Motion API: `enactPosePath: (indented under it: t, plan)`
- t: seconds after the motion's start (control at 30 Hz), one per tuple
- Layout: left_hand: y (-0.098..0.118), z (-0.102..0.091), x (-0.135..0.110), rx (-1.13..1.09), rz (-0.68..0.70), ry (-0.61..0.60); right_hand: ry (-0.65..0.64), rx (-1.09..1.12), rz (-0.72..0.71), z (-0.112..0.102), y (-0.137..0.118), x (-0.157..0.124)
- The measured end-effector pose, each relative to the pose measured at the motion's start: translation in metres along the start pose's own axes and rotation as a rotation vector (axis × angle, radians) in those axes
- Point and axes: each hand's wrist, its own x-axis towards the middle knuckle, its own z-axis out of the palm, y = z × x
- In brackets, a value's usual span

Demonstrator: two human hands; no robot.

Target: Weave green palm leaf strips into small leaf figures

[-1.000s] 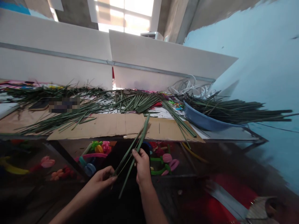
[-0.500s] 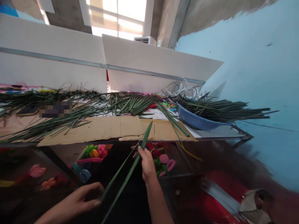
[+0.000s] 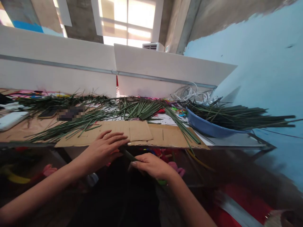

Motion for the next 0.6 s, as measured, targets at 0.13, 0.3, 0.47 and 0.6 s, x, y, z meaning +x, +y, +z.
enactPosePath:
  t: [0.13, 0.3, 0.47, 0.6]
  plan:
    - [-0.01, -0.002, 0.003, -0.15, -0.092, -0.141, 0.034, -0.169, -0.065, -0.014, -0.006, 0.006]
    - [-0.018, 0.003, -0.008, -0.516, -0.41, 0.005, 0.612, -0.672, -0.324, -0.027, -0.025, 0.007]
    - [-0.013, 0.025, -0.018, -1.175, -0.808, 0.345, 1.084, -0.695, -0.479, -0.011, -0.052, -0.028]
    - [0.001, 0.053, -0.029, -1.457, -0.984, 0.538, 1.26, -0.407, -0.433, 0.017, -0.037, -0.046]
